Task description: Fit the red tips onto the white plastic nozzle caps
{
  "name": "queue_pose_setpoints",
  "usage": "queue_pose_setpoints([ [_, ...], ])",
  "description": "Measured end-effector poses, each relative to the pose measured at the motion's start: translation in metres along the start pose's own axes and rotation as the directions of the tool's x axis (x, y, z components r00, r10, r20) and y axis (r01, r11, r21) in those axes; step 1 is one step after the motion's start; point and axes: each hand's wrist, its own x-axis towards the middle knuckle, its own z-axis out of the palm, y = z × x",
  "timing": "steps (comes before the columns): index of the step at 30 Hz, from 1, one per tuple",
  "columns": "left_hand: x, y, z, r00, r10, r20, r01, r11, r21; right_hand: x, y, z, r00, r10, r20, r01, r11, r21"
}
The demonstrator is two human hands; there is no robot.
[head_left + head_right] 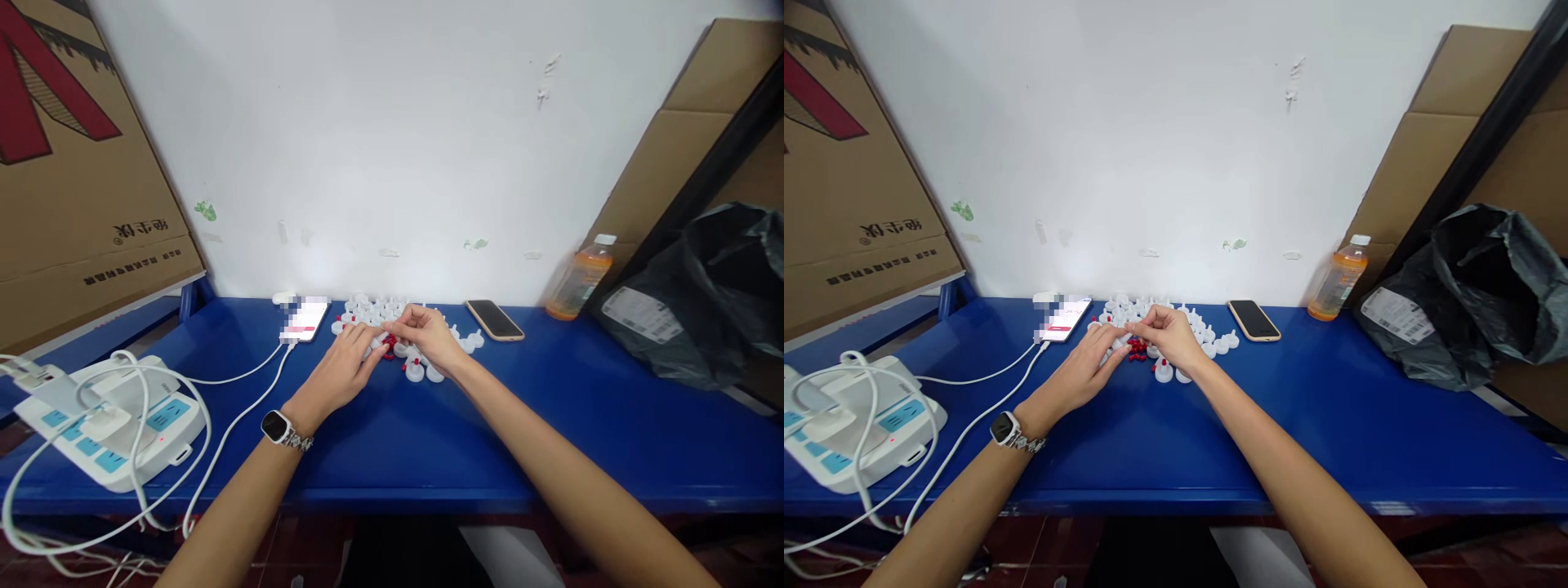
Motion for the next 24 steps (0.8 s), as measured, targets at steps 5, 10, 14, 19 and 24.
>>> queue_pose_setpoints([
  [5, 0.000, 0.005, 0.001, 1.000, -0.002, 0.021, 0.002, 1.000, 0.011, -0.003, -0.007, -0.002, 0.997, -0.014, 0.075, 0.018, 0.998, -0.054],
  [10, -0.002, 0.004, 0.004, 0.998, -0.044, -0.053, 0.041, 0.997, -0.058, -0.005, -0.006, -0.001, 0.992, 0.001, 0.127, -0.003, 1.000, 0.019],
  [14, -0.002, 0.002, 0.004, 0.994, -0.075, -0.076, 0.065, 0.990, -0.122, -0.003, -0.003, 0.004, 0.995, -0.015, 0.103, 0.007, 0.997, 0.082],
  [19, -0.001, 0.001, 0.004, 0.989, -0.112, -0.091, 0.086, 0.964, -0.252, -0.005, 0.001, 0.011, 0.987, -0.033, 0.156, 0.014, 0.992, 0.126],
  [24, 0.002, -0.001, 0.002, 0.980, -0.178, -0.091, 0.134, 0.921, -0.366, -0.006, 0.002, 0.014, 0.973, -0.027, 0.229, -0.002, 0.992, 0.125],
])
